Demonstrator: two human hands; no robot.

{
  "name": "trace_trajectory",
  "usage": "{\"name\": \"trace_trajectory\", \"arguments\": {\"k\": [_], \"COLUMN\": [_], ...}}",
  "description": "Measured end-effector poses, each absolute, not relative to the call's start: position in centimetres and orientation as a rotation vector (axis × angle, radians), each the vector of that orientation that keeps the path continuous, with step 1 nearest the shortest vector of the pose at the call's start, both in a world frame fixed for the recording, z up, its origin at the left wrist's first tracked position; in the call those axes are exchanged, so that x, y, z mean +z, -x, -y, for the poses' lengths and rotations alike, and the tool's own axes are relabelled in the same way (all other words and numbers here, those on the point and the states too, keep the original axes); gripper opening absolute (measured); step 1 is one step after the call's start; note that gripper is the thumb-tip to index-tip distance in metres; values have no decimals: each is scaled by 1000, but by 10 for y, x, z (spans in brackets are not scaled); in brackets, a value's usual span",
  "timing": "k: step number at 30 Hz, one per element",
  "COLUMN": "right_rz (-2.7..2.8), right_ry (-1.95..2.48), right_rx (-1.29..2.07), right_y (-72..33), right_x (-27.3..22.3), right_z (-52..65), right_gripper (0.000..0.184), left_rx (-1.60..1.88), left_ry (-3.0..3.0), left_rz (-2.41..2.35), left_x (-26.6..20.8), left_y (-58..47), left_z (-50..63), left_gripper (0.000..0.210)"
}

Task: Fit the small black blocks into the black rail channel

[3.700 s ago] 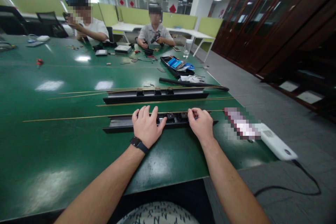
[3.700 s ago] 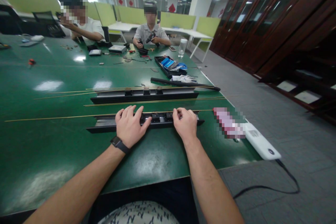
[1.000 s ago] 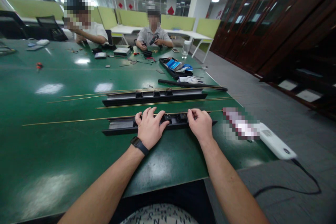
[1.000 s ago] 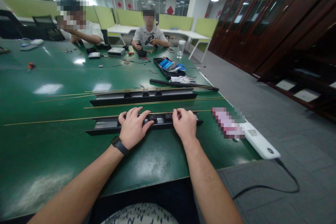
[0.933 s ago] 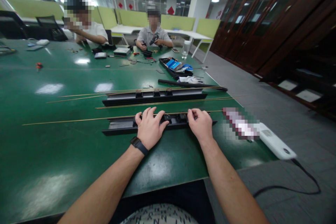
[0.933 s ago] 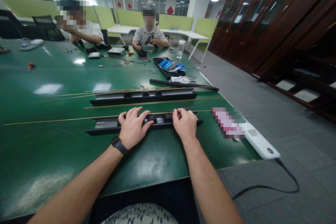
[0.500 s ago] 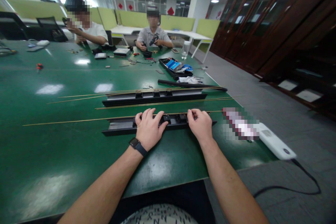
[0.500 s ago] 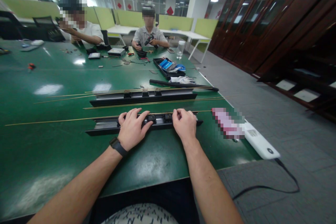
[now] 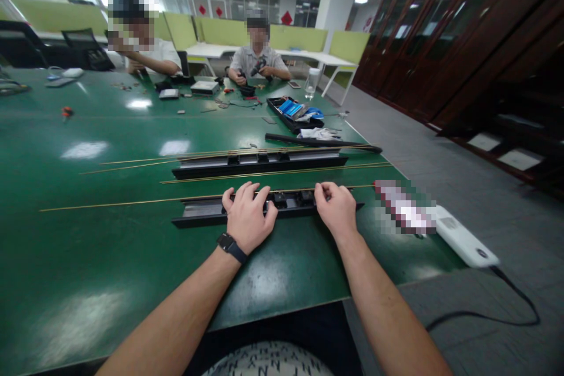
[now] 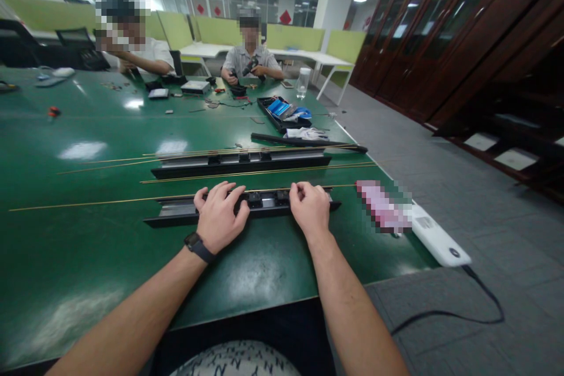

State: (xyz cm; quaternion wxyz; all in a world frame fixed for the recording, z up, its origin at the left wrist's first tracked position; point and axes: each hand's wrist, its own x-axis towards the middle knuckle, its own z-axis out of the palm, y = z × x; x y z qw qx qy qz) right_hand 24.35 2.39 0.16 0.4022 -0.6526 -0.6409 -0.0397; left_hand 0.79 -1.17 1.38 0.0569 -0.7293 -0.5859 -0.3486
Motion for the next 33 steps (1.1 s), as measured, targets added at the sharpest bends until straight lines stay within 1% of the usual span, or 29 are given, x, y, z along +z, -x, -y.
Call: {"name": "trace_trajectory", "arguments": {"k": [17,33], "right_rz": [1617,1604], "right_ry": [1664,1678], "right_rx": [-75,-111], "right_y": [-243,-243], "right_x": [5,4], "right_z": [-22,-23], "right_gripper": [34,32], "left_rx": [-1031,-1045], "left_ry": [2157,2120], "left_rz": [1870,1861], "left_x": [8,6], "left_y": [-6,-7], "left_z": [8,8], "left_gripper": [35,32]}}
